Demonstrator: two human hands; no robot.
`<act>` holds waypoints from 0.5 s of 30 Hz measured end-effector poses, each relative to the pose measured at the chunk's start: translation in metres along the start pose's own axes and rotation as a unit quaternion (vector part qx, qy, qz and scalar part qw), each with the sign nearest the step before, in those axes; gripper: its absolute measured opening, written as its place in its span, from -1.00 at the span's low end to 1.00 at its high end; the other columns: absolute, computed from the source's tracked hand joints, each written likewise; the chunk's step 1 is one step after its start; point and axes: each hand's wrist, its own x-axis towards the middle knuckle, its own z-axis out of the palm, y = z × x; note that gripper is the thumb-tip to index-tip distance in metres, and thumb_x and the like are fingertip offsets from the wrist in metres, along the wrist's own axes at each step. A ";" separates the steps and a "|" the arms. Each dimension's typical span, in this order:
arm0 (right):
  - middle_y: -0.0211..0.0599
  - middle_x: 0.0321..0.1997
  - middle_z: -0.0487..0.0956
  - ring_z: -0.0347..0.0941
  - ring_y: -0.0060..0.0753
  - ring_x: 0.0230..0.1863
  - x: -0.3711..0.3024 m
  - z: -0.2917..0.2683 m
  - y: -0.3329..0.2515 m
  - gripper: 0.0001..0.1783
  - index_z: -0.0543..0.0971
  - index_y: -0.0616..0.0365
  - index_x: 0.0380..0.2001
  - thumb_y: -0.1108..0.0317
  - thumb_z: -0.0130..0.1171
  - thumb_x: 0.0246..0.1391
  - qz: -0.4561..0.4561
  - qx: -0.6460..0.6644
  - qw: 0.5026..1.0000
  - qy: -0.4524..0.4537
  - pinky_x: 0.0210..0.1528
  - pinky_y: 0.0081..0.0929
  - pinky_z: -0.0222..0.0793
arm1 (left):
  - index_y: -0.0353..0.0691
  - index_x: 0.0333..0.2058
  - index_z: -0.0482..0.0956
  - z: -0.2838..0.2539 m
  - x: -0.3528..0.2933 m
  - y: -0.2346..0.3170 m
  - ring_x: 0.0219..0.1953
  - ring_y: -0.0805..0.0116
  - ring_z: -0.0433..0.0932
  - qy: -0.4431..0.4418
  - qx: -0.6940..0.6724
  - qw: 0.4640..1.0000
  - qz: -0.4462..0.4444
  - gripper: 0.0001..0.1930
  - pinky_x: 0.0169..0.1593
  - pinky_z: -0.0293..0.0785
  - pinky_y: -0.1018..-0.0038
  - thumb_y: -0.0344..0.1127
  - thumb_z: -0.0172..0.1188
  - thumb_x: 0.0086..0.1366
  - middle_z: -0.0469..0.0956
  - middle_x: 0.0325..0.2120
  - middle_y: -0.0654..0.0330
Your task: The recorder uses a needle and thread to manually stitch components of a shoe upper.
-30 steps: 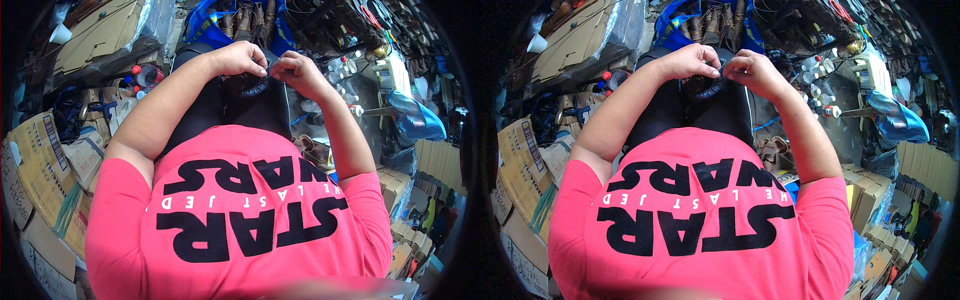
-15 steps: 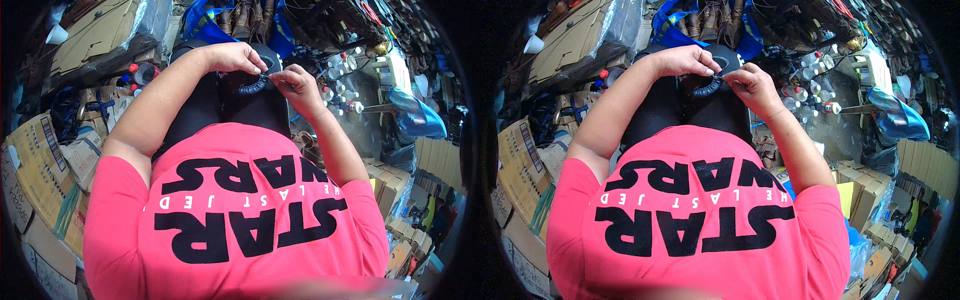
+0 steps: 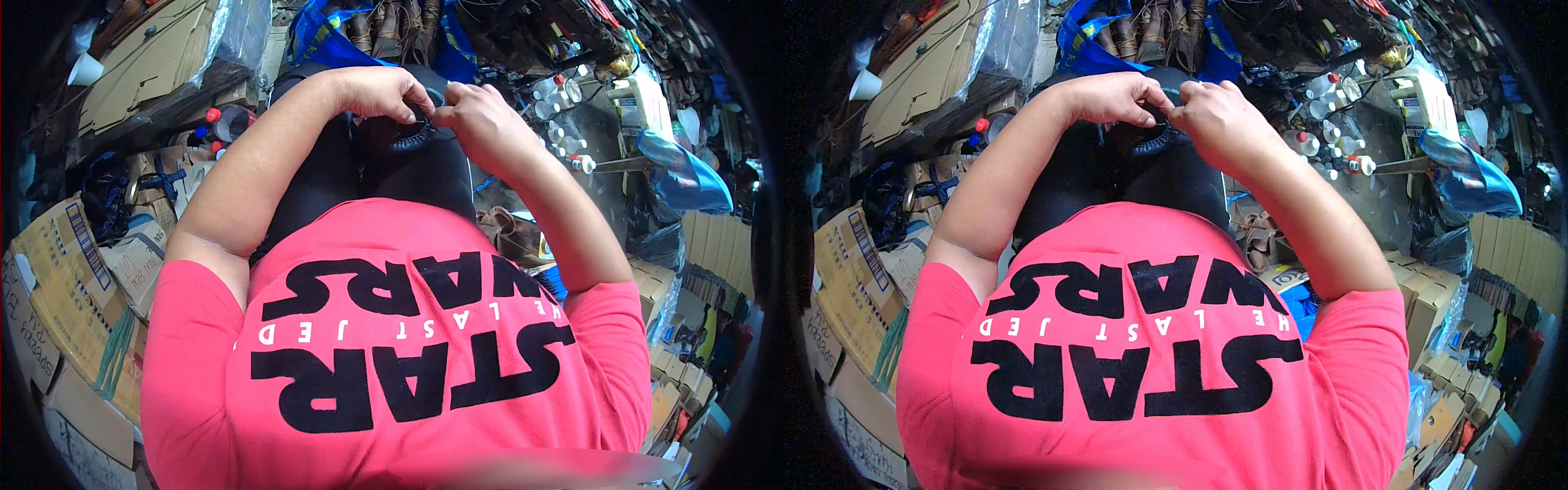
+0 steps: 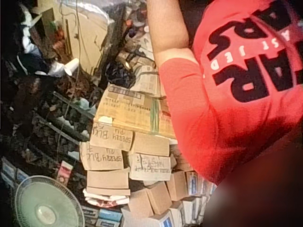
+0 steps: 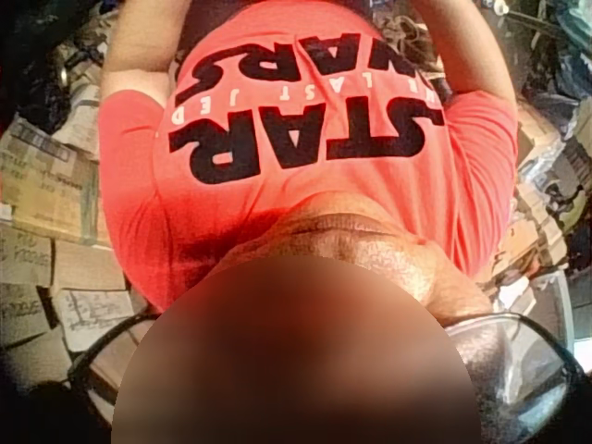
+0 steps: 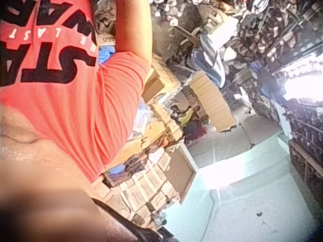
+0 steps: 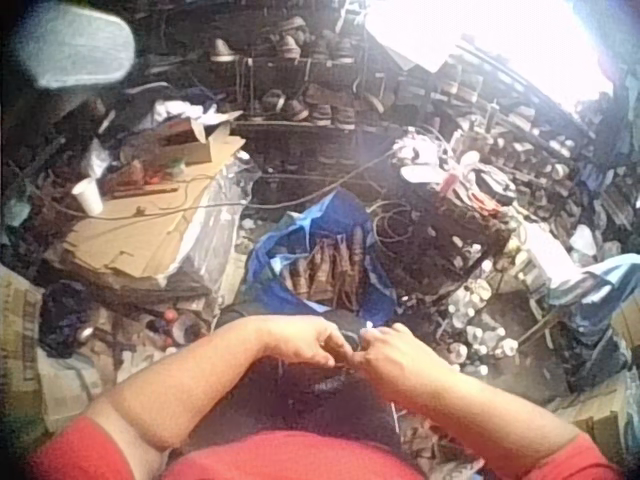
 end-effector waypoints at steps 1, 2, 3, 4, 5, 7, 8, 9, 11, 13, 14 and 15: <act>-0.21 -0.33 0.48 0.47 -0.16 -0.19 0.003 -0.001 0.003 -0.68 0.64 -0.01 -0.32 0.54 0.08 -0.20 -0.011 0.002 1.000 -0.009 -0.16 -0.31 0.31 | -0.23 -0.13 0.58 0.000 0.001 -0.001 -0.28 0.51 0.48 -0.001 0.017 1.000 0.019 -0.71 -0.13 0.41 0.51 -0.44 0.19 0.12 0.58 -0.31 0.27; -0.20 -0.33 0.48 0.47 -0.15 -0.19 0.006 0.000 0.006 -0.68 0.64 -0.01 -0.33 0.55 0.08 -0.21 -0.030 0.008 1.000 -0.006 -0.16 -0.30 0.31 | -0.23 -0.13 0.58 -0.001 0.003 -0.003 -0.28 0.51 0.48 0.002 0.022 1.000 0.019 -0.71 -0.13 0.41 0.51 -0.44 0.19 0.12 0.58 -0.31 0.27; -0.18 -0.34 0.49 0.48 -0.10 -0.20 0.009 0.003 0.008 -0.74 0.65 0.01 -0.35 0.52 0.12 -0.18 -0.020 0.039 0.999 -0.007 -0.18 -0.28 0.36 | -0.22 -0.13 0.58 -0.001 0.005 -0.004 -0.28 0.51 0.49 0.022 0.029 0.999 0.033 -0.69 -0.12 0.41 0.51 -0.46 0.20 0.09 0.58 -0.32 0.27; -0.18 -0.34 0.49 0.48 -0.10 -0.20 0.012 0.008 0.010 -0.74 0.65 0.01 -0.35 0.52 0.12 -0.18 -0.024 0.043 0.999 -0.013 -0.18 -0.28 0.36 | -0.22 -0.13 0.58 -0.001 0.006 -0.006 -0.27 0.51 0.49 0.044 0.034 0.997 0.059 -0.67 -0.12 0.41 0.51 -0.49 0.22 0.07 0.59 -0.33 0.27; -0.20 -0.38 0.48 0.48 -0.14 -0.27 0.013 0.014 0.011 -0.77 0.63 0.06 -0.38 0.54 0.15 -0.18 -0.011 0.099 0.995 0.011 -0.22 -0.33 0.38 | -0.24 -0.16 0.57 -0.001 0.007 -0.008 -0.24 0.47 0.51 0.073 0.050 0.994 0.065 -0.68 -0.07 0.40 0.48 -0.46 0.27 0.03 0.60 -0.34 0.23; -0.21 -0.43 0.47 0.49 -0.19 -0.33 0.012 0.028 0.016 -0.81 0.62 0.10 -0.41 0.57 0.19 -0.18 0.006 0.159 0.986 0.040 -0.26 -0.37 0.40 | -0.25 -0.19 0.57 0.001 0.005 -0.011 -0.23 0.42 0.52 0.129 0.061 0.987 0.079 -0.68 -0.06 0.39 0.47 -0.45 0.29 0.01 0.60 -0.33 0.20; -0.26 -0.41 0.49 0.48 -0.29 -0.34 0.010 0.034 0.019 -0.85 0.62 0.13 -0.40 0.55 0.21 -0.13 0.051 0.243 0.968 0.036 -0.25 -0.41 0.39 | -0.26 -0.21 0.57 0.003 0.003 -0.012 -0.23 0.38 0.53 0.184 0.068 0.974 0.110 -0.68 -0.05 0.39 0.46 -0.44 0.31 -0.02 0.60 -0.32 0.17; -0.30 -0.40 0.51 0.48 -0.40 -0.35 0.007 0.040 0.024 -0.89 0.62 0.16 -0.40 0.52 0.22 -0.08 0.086 0.328 0.940 0.037 -0.24 -0.46 0.39 | -0.27 -0.23 0.56 0.005 -0.002 -0.012 -0.21 0.28 0.55 0.247 0.120 0.955 0.111 -0.69 -0.04 0.39 0.45 -0.37 0.33 -0.01 0.59 -0.30 0.11; -0.37 -0.41 0.54 0.43 -0.56 -0.31 -0.001 0.049 0.031 -0.78 0.62 0.12 -0.27 0.27 0.22 0.03 0.145 0.579 0.801 0.044 -0.20 -0.54 0.37 | -0.26 -0.22 0.56 0.012 -0.015 -0.014 -0.21 0.25 0.55 0.288 0.150 0.941 0.092 -0.69 -0.05 0.39 0.43 -0.34 0.31 0.01 0.59 -0.30 0.10; -0.40 -0.33 0.52 0.40 -0.56 -0.24 -0.011 0.056 0.039 -0.72 0.61 0.13 -0.22 0.23 0.26 0.01 0.231 0.687 0.687 0.045 -0.10 -0.58 0.31 | -0.26 -0.21 0.55 0.021 -0.031 -0.016 -0.22 0.21 0.55 0.326 0.182 0.924 0.086 -0.69 -0.05 0.40 0.42 -0.32 0.29 0.04 0.58 -0.29 0.08; -0.40 -0.33 0.52 0.40 -0.56 -0.24 -0.015 0.061 0.039 -0.72 0.61 0.13 -0.22 0.23 0.26 0.01 0.199 0.712 0.672 0.040 -0.10 -0.58 0.31 | -0.25 -0.22 0.55 0.025 -0.039 -0.019 -0.23 0.14 0.55 0.316 0.146 0.935 0.074 -0.69 -0.08 0.42 0.38 -0.27 0.28 0.05 0.58 -0.31 0.05; -0.41 -0.29 0.47 0.39 -0.55 -0.22 -0.019 0.066 0.037 -0.74 0.59 0.15 -0.22 0.28 0.24 0.03 0.161 0.630 0.757 0.057 -0.06 -0.57 0.30 | -0.25 -0.23 0.56 0.028 -0.046 -0.021 -0.23 0.07 0.55 0.308 0.110 0.942 0.071 -0.68 -0.12 0.44 0.33 -0.22 0.28 0.05 0.58 -0.33 0.02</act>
